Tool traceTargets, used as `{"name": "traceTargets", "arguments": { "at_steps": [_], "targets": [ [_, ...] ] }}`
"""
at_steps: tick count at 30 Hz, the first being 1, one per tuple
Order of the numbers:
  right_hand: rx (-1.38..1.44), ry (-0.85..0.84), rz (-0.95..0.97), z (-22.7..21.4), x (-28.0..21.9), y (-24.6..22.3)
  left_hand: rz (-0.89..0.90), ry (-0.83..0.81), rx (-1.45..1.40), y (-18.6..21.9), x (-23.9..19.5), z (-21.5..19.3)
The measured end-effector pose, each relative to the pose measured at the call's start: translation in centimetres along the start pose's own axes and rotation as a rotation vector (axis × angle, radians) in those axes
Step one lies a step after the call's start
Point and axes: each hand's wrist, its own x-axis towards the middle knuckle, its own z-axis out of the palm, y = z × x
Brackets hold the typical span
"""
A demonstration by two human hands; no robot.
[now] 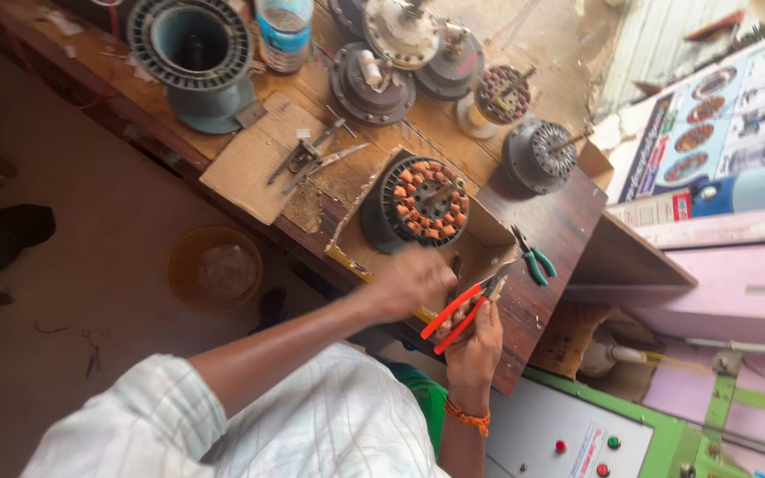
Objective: The person uses pliers to trim and adjust copper wire ends on a motor stator placed on a workbench. They repeatedly grasp, cut, and pull individual wire ends from the stator slots.
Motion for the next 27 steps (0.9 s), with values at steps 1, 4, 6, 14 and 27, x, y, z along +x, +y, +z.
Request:
{"name": "traceTargets", "arguments": {
  "at_steps": [1, 4, 6, 14, 27],
  "targets": [
    [-0.020, -0.013, -0.058, 0.9, 0.1, 0.0, 0.002, 0.012, -0.002, 0.5, 0.5, 2.9],
    [-0.114, -0.014, -0.248, 3.2, -0.4, -0.2, -0.065, 0.052, -0.510, 0.8, 0.4, 5.3],
    [-0.240, 0.027, -0.383, 4.1, -1.1, -0.8, -0.040, 0.118, -0.400, 1.5, 0.2, 6.5],
    [-0.466, 0.086, -0.459, 4.3, -1.2, -1.8, -0.014, 0.239, -0.198, 2.5, -0.1, 6.6],
    [-0.486, -0.106, -0.209, -1.5, 2.0, -0.9, 0.000, 0.296, 0.795, 5.0, -1.5, -0.9]
  ]
}}
